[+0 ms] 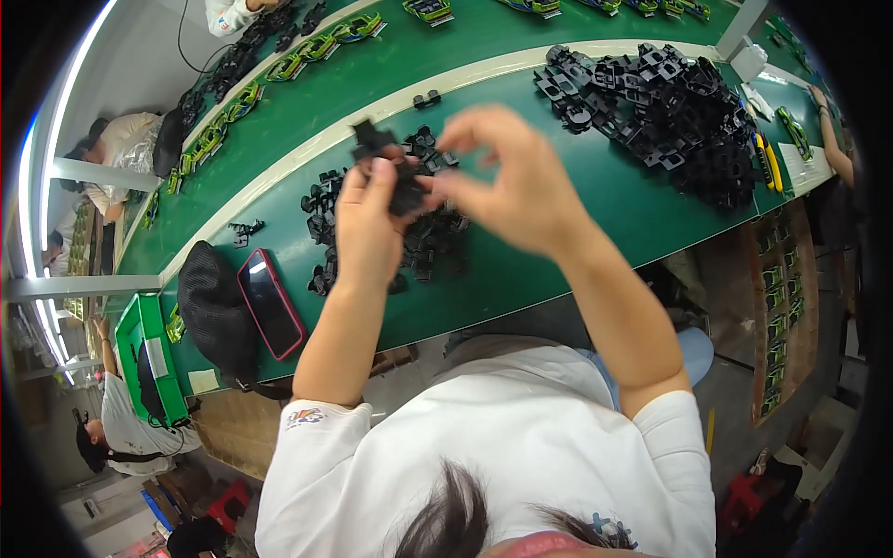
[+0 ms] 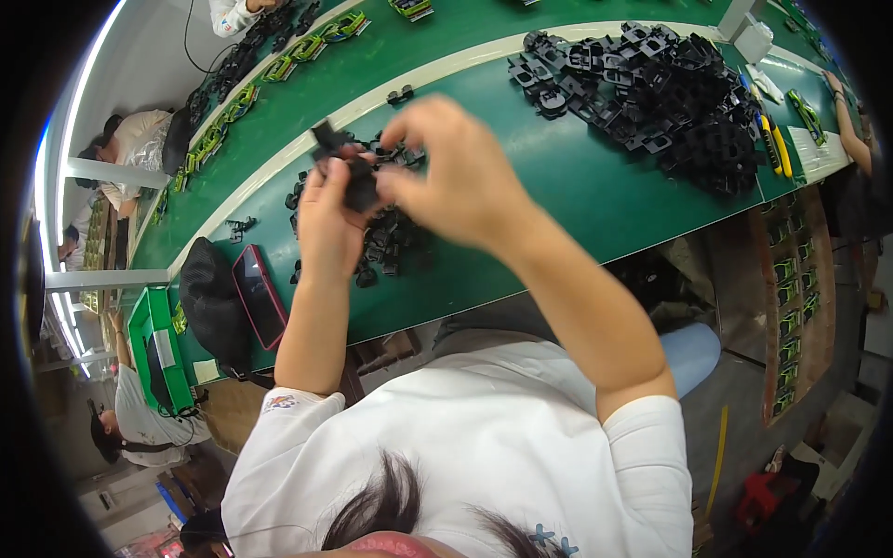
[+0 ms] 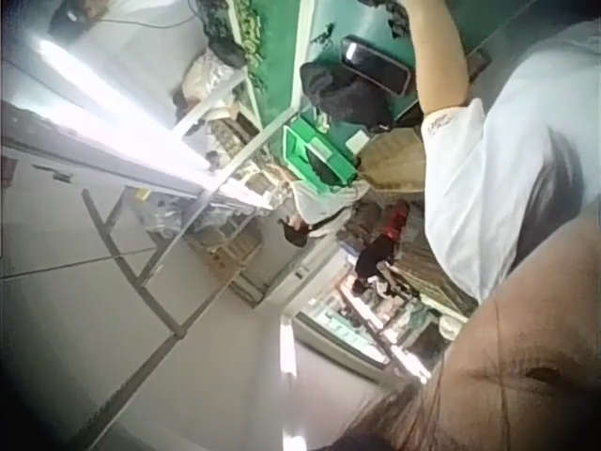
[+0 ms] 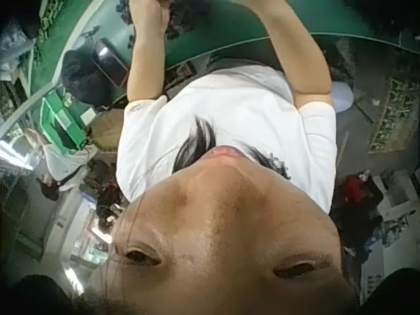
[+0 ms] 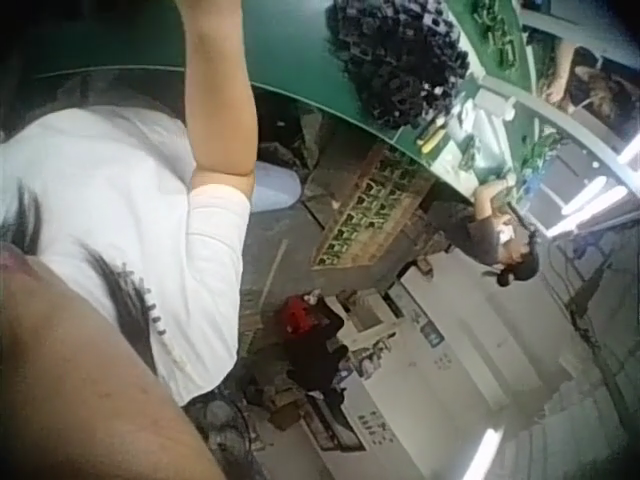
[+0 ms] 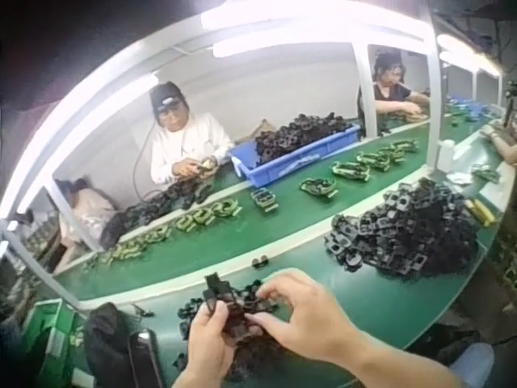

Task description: The person assembles toy car chassis by hand, picking up plastic parts from piles on the workbench, snapping the pieces together, and passing the assembled units along the assembly line.

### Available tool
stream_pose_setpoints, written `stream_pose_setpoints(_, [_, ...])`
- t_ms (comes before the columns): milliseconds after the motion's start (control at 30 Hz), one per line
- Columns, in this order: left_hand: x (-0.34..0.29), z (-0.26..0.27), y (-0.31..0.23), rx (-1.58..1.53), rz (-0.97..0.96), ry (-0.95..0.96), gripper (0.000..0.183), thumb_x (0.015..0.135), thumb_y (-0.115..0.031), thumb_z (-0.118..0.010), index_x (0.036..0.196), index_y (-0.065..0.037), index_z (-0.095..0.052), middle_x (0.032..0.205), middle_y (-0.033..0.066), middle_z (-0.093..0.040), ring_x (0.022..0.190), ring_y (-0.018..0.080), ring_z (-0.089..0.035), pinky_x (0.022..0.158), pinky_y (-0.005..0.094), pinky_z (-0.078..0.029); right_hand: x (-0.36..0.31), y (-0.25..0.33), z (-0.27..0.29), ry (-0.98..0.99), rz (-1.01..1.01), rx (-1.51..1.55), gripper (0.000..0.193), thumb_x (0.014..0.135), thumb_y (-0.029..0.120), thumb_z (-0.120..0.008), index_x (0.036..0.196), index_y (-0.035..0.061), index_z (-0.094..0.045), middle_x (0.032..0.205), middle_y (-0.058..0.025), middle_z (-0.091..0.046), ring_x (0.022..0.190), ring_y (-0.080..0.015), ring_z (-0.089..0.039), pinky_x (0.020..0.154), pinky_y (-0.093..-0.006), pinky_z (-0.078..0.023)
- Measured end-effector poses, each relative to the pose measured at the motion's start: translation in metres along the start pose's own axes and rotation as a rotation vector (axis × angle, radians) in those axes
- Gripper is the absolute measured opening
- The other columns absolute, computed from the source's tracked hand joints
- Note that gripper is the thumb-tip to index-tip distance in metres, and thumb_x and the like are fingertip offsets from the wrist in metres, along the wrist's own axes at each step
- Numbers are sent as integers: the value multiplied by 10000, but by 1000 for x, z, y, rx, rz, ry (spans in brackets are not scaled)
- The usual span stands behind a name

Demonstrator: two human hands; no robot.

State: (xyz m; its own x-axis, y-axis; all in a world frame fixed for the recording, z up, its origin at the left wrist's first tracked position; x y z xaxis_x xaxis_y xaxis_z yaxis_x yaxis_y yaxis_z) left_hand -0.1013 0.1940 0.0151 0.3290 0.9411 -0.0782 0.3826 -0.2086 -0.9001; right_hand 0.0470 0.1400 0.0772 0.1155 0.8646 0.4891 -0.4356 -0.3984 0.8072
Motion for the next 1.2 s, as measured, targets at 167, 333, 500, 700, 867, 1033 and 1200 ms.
stream_pose_setpoints(167, [3,20,-26,179,-117,-44,248,901,-179,-544,1069,-15,-465,827,119,-594,628,167,-609,445,211,-454,66,-70,-41,-56,235,-642,231,740,86,-634,970,76,-618,953,-92,-588,885,-283,-564,760,-366,-471])
stream_pose_setpoints(333, [-4,13,-13,193,-56,7,247,891,-107,-540,1100,19,-500,842,111,-594,636,140,-597,482,206,-449,74,-111,-63,82,131,-752,181,730,179,-657,869,64,-665,847,-100,-579,869,-284,-563,773,-378,-466])
stream_pose_setpoints(500, [-9,6,-12,141,-11,67,370,877,-55,-524,1229,28,-445,923,117,-581,721,146,-604,580,223,-486,57,-95,0,-131,-208,-95,176,791,147,-638,890,3,-659,792,-96,-633,731,-189,-601,659,-291,-478])
stream_pose_setpoints(700, [-9,-1,4,186,53,108,335,839,-48,-608,1114,72,-458,922,147,-600,779,191,-636,687,271,-537,-9,-34,3,32,-564,548,171,767,86,-692,893,-23,-650,731,-28,-635,608,-56,-548,547,-177,-432])
stream_pose_setpoints(867, [-14,-9,9,176,28,132,323,830,-46,-620,1099,80,-491,916,143,-606,778,200,-641,695,279,-550,-25,-39,5,-60,-555,358,146,765,92,-693,856,-18,-664,709,-30,-634,607,-59,-543,547,-184,-428])
stream_pose_setpoints(1033, [-17,-12,16,162,61,173,329,827,-47,-626,1110,79,-515,928,148,-609,765,206,-647,684,275,-555,-31,-42,8,-56,-586,332,144,757,88,-692,849,-23,-679,709,-43,-642,613,-65,-544,555,-193,-426])
stream_pose_setpoints(1200, [-22,-16,13,205,-24,220,343,826,-44,-628,1124,80,-514,932,151,-617,773,198,-649,690,262,-547,-33,-47,17,-69,-546,228,165,728,95,-723,829,-14,-650,746,-40,-628,677,-72,-554,592,-193,-438])
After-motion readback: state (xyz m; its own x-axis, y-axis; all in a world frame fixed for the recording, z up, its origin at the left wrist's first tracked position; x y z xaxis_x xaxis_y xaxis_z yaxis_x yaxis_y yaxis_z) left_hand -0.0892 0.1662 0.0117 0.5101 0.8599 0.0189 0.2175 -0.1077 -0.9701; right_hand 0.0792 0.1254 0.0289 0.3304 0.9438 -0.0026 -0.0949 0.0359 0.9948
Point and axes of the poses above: each hand's wrist, its own x-axis towards the middle knuckle, its own z-axis out of the back of the hand, y = z × x, the point moved 7 cm from there along x, towards the middle knuckle
